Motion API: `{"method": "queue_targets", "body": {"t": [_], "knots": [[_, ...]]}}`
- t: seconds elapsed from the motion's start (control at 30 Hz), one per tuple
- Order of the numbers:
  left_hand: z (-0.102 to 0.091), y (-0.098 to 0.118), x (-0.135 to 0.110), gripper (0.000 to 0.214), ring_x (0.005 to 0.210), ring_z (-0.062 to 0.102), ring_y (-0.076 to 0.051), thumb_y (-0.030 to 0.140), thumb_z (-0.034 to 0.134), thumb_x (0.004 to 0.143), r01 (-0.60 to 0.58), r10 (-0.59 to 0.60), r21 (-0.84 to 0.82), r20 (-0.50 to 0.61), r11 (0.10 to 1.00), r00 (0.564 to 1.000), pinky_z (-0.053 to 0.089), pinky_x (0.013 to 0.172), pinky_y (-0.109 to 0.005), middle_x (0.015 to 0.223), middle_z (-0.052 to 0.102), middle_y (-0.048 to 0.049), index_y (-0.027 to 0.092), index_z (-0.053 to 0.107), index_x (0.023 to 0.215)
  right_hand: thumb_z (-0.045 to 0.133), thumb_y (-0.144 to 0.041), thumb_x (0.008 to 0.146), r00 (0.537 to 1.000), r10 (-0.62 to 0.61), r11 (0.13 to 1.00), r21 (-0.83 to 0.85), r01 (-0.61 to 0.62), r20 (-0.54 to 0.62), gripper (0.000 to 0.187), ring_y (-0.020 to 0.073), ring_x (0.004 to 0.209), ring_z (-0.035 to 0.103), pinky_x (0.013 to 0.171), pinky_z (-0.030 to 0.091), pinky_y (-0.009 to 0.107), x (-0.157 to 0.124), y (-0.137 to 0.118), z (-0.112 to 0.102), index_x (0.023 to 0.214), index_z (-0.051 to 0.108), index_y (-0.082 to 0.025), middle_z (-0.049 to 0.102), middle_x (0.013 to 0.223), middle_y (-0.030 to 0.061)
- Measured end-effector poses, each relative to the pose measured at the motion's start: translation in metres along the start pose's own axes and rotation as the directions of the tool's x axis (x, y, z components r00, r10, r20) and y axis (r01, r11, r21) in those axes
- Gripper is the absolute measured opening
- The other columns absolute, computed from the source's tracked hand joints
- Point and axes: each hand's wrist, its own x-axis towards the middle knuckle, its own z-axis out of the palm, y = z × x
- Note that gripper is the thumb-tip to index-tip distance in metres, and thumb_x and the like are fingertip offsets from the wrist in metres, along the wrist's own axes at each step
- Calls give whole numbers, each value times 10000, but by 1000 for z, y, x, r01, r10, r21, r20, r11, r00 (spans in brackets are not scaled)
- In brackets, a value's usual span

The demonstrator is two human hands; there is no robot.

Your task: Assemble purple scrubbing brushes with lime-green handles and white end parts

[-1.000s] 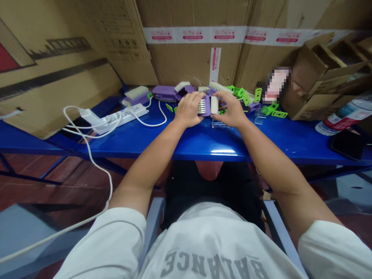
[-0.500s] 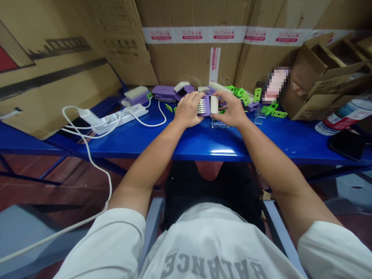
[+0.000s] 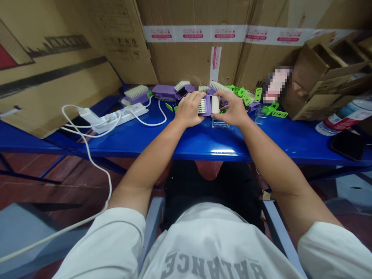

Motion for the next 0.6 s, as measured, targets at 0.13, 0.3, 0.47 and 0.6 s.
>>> {"method": "queue_targets", "body": {"t": [0.13, 0.3, 0.47, 0.6], "knots": [[1, 0, 0, 825, 1557, 659, -435, 228, 869, 909, -2, 2, 4, -10, 1000, 1000, 545, 1339, -607, 1700, 687, -180, 209, 601, 1690, 939, -813, 802, 1000, 0, 1000, 2, 0, 8, 929, 483, 1354, 824, 1000, 775, 714, 0, 3, 0, 1538, 730, -285, 817, 1540, 157], [2, -1, 0, 831, 1557, 661, -436, 237, 872, 905, -6, 6, 1, -13, 1000, 1000, 548, 1337, -599, 1708, 682, -185, 196, 598, 1689, 929, -823, 803, 1000, 2, 1000, 21, -3, 11, 923, 466, 1323, 829, 996, 772, 710, 0, 5, 1, 1537, 728, -301, 814, 1538, 143], [2, -2, 0, 838, 1568, 654, -435, 245, 880, 904, -6, 6, -14, -9, 1000, 1000, 541, 1349, -594, 1717, 675, -180, 203, 593, 1691, 930, -826, 802, 1000, -9, 1000, 12, 9, 1, 912, 457, 1308, 838, 982, 785, 677, 0, 0, -1, 1513, 738, -288, 831, 1518, 148], [1, -1, 0, 853, 1562, 659, -436, 248, 893, 892, 1, -1, -22, -9, 1000, 1000, 543, 1353, -593, 1720, 673, -181, 204, 593, 1690, 928, -849, 815, 1000, -17, 1000, -7, 17, 9, 929, 483, 1395, 810, 1081, 760, 712, 0, -6, -4, 1527, 740, -283, 824, 1557, 169]]}}
